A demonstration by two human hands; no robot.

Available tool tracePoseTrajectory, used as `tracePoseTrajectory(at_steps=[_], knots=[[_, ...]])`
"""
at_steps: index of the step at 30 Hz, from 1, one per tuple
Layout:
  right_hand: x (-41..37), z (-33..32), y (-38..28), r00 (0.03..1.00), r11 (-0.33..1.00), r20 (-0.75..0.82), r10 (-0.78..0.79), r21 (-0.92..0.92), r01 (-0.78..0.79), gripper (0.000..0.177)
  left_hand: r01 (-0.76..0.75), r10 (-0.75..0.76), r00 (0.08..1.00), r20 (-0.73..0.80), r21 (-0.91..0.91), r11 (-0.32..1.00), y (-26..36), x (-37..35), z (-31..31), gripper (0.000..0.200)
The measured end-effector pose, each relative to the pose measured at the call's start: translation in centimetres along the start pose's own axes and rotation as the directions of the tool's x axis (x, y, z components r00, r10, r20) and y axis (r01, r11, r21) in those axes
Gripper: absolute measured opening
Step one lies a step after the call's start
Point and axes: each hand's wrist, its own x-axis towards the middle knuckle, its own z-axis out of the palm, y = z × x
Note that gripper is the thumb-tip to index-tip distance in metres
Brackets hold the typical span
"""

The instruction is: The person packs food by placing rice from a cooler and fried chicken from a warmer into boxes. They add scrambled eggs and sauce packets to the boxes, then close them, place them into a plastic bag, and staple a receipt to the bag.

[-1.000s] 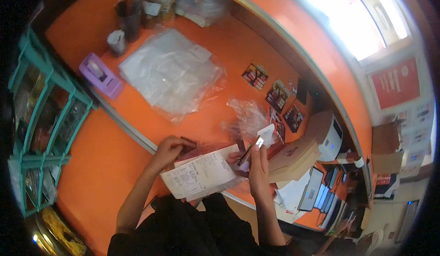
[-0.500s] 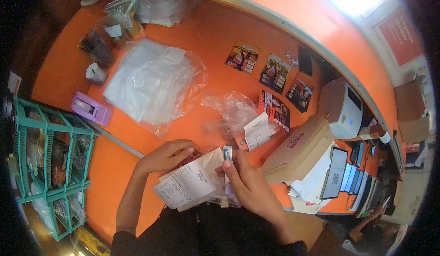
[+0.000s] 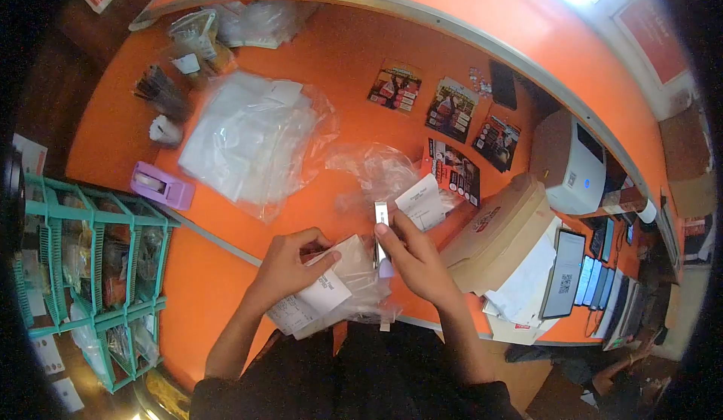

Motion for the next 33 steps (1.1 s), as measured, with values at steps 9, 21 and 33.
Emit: tracePoseTrajectory(at_steps=[9, 21, 33], knots=[[2.5, 1.5, 1.6, 0.938, 0.928, 0.009, -0.348, 0.146, 0.343, 0.026, -0.081, 0.093, 0.982, -0.164, 0.081, 0.993, 0.2, -0.6, 0.8, 0.017], [3.2, 1.6, -0.2, 0.783, 0.729, 0.365, -0.504, -0.306, 0.613, 0.033, -0.258, 0.357, 0.922, -0.148, 0.452, 0.854, 0.0, -1.2, 1.3, 0.011], [4.9, 1.4, 0.8, 0.809, 0.860, 0.444, -0.386, -0.145, 0.489, 0.038, -0.303, 0.441, 0.882, -0.166, 0.517, 0.801, -0.5, -1.3, 2.0, 0.015]])
